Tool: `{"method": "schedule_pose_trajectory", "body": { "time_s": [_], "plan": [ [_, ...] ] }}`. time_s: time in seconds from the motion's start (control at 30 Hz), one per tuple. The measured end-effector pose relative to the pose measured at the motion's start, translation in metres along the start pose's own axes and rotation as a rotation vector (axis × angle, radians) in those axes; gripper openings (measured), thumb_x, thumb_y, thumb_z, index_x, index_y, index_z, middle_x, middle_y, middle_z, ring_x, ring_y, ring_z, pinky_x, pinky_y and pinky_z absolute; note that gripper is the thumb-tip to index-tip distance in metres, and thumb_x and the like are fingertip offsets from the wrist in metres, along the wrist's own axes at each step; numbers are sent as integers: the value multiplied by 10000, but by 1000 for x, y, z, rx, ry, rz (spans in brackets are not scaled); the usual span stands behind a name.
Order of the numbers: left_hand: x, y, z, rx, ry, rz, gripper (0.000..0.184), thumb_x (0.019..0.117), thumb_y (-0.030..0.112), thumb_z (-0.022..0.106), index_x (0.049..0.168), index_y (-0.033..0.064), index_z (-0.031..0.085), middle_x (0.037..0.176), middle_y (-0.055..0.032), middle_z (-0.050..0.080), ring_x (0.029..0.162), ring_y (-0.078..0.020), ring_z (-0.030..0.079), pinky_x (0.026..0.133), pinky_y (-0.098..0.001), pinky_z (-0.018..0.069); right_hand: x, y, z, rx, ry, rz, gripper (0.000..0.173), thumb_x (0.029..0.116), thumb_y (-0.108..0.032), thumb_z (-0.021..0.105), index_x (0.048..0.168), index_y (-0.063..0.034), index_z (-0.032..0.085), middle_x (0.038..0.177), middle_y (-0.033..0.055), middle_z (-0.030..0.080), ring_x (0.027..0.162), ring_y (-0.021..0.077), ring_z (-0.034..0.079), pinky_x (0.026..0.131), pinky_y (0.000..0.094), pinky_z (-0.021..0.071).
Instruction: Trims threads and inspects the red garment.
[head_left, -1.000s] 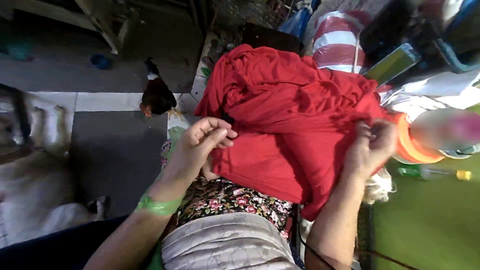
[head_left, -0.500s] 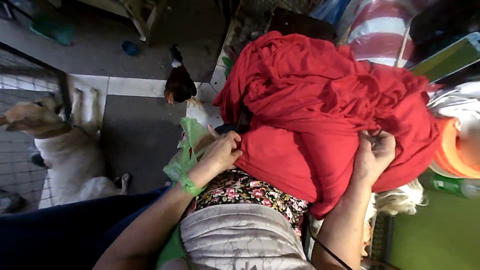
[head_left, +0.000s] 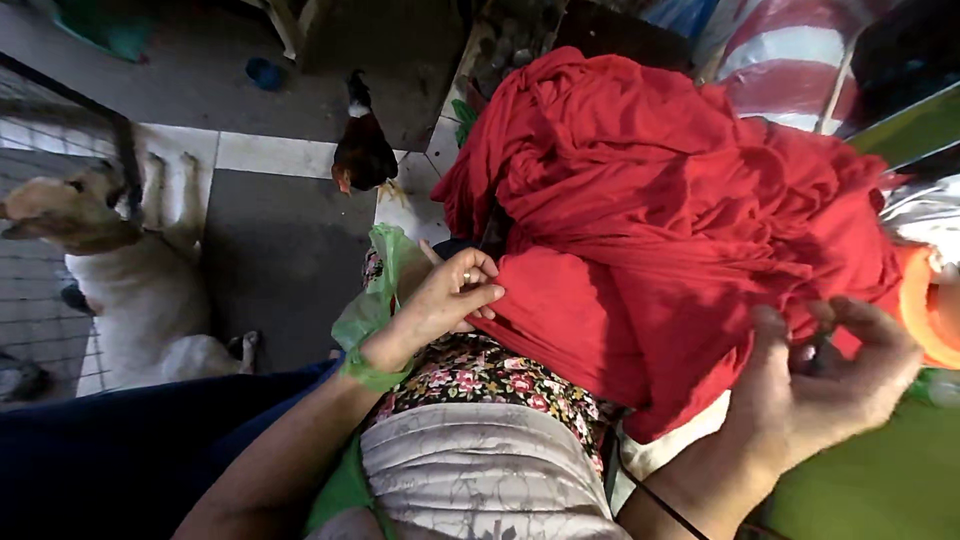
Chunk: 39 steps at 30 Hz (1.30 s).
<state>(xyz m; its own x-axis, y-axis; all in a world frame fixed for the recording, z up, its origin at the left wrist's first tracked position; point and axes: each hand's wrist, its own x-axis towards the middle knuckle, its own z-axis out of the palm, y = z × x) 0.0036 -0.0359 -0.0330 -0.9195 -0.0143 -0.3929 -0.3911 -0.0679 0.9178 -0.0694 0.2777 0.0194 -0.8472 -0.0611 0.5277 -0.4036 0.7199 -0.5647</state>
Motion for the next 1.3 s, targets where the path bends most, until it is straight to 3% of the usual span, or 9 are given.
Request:
{"method": "schedule_pose_trajectory", "body": {
  "time_s": [0.1,0.2,0.4,0.53,0.6,0.67,0.8,1.03,1.3],
  "plan": [
    [-2,4,3,-7,43,56,221,971,33,654,1165,65,553,807,-8,644,594,-61,623,520,-196,544,-22,-34,21,122,-237,-153,221,985,-156,641,1000,64,638,915,147,651,767,110,622,676,232,533],
    [-1,5,4,50,68,117,203,960,56,675,1139,76,579,789,9,634,568,-48,596,508,-181,525,-46,-49,69,221,-588,-217,180,858,-107,727,1006,-5,719,984,148,714,808,222,714,673,372,601],
    [-9,1,11,187,122,169,284,956,164,701,1196,76,578,809,21,624,641,-38,621,580,-202,553,-56,-41,97,274,-508,-152,143,850,-10,633,970,13,707,898,132,690,741,201,677,647,341,571],
    [-30,23,22,202,-60,91,322,1080,269,468,979,68,699,762,70,673,651,-3,635,629,-194,557,-48,-37,89,375,-452,-40,129,873,-10,630,983,28,685,883,106,671,758,98,640,689,218,548],
    [-34,33,32,-10,-381,-127,339,1092,218,415,1180,8,666,885,39,707,759,-35,680,725,-221,583,-45,-38,84,422,-435,-13,132,869,-5,629,983,39,678,877,94,664,753,58,623,689,183,533],
    [-29,28,46,-297,-544,-314,425,1060,114,434,1470,11,392,1073,-35,680,901,-100,696,832,-267,584,-44,-40,79,461,-405,-3,116,876,-5,634,976,41,670,876,76,661,759,29,619,694,159,533],
    [-24,23,61,-663,-251,-393,420,992,-47,525,1378,82,421,1117,-49,671,963,-125,692,880,-275,577,-49,-39,70,446,-312,-35,113,881,-13,650,962,63,671,856,80,651,747,11,604,682,128,518],
    [-20,17,61,-884,202,-246,182,1083,58,387,1155,37,553,1018,-83,694,929,-164,709,904,-313,578,-68,-24,74,377,-395,-172,115,871,-17,621,932,41,700,883,144,680,808,108,647,756,171,532],
    [-13,8,62,-643,210,-81,162,987,-79,527,1056,4,647,961,-70,712,892,-165,711,876,-338,598,-73,-32,81,619,-588,179,293,946,-148,653,1134,72,604,1006,67,690,935,14,652,841,191,554]
  ]
}}
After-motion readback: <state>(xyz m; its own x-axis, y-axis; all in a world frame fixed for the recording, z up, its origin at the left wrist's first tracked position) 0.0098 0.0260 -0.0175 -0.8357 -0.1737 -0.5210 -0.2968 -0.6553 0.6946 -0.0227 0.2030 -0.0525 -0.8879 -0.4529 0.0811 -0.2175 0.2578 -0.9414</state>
